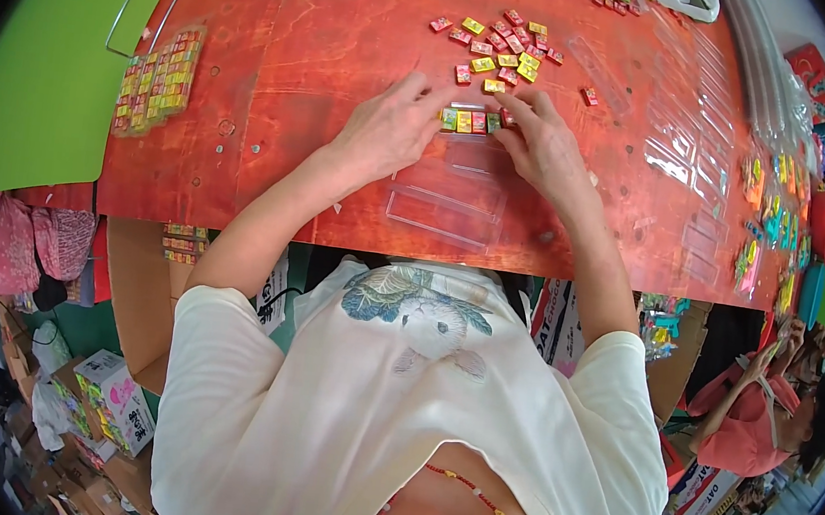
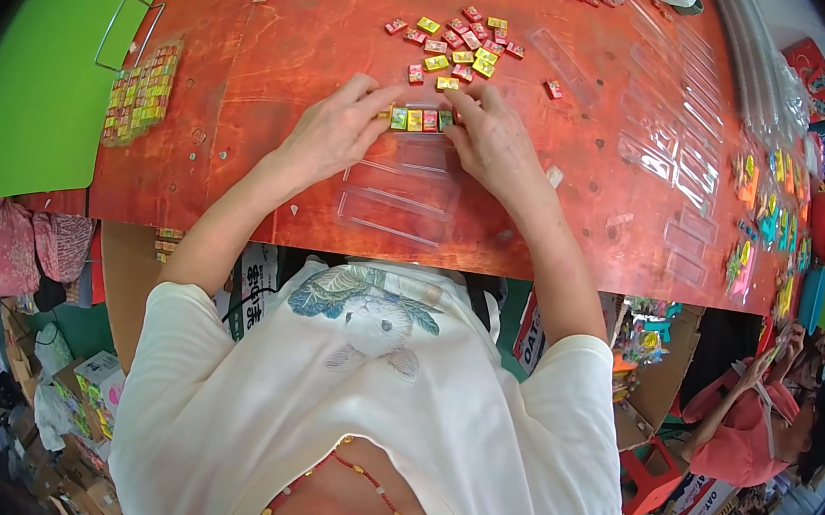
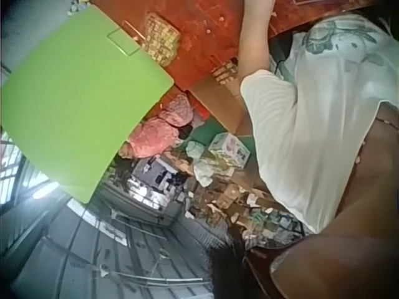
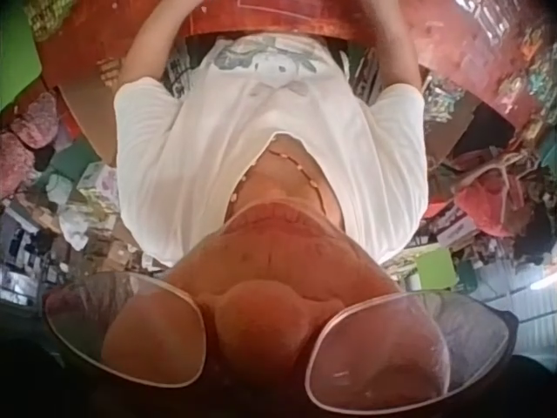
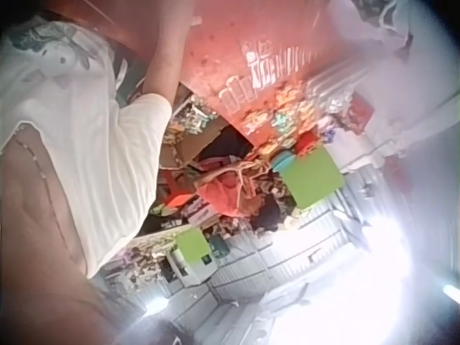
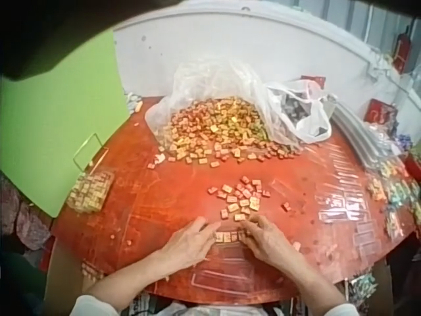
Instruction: Sorting and arranging small individually wrapped items into organized rows on a workbench.
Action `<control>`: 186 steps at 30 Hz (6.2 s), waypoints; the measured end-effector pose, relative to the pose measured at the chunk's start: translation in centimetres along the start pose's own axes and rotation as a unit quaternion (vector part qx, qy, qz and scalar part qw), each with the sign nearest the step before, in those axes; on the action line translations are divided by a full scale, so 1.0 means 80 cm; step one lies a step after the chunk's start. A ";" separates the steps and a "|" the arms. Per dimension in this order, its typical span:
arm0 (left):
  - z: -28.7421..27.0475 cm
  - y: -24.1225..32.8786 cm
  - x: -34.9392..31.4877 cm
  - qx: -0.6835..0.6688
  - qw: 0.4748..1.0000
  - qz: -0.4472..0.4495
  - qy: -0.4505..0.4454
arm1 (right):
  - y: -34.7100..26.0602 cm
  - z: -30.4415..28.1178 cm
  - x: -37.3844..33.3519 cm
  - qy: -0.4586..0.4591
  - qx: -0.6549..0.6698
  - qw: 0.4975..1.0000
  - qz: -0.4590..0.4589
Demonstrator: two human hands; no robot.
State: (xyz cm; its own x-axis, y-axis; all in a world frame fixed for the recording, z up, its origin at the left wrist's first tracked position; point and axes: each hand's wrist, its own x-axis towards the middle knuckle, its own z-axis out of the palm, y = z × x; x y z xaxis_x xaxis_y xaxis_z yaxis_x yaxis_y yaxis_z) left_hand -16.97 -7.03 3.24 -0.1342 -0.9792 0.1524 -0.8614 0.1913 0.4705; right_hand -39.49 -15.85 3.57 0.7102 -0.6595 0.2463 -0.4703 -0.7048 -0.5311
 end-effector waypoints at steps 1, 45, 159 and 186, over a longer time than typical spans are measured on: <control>0.000 -0.008 -0.004 -0.053 0.998 0.009 0.031 | 0.003 -0.001 -0.004 0.028 0.026 0.999 0.000; 0.018 -0.039 -0.029 -0.025 0.998 -0.024 -0.051 | 0.005 0.026 -0.019 0.071 -0.135 0.988 -0.018; 0.007 -0.081 0.121 0.182 0.981 -0.032 0.063 | 0.051 0.026 0.067 0.096 -0.283 0.954 0.008; 0.007 -0.013 0.039 0.104 0.994 -0.031 -0.020 | 0.046 0.025 0.031 0.094 -0.201 0.970 0.094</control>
State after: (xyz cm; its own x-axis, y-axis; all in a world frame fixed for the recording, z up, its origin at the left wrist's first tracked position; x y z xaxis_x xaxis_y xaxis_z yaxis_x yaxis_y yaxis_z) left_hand -16.76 -10.35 2.73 -0.0927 -0.9915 0.0916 -0.9507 0.1155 0.2877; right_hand -38.46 -19.57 0.59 0.5020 -0.7952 0.3402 -0.7754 -0.5880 -0.2303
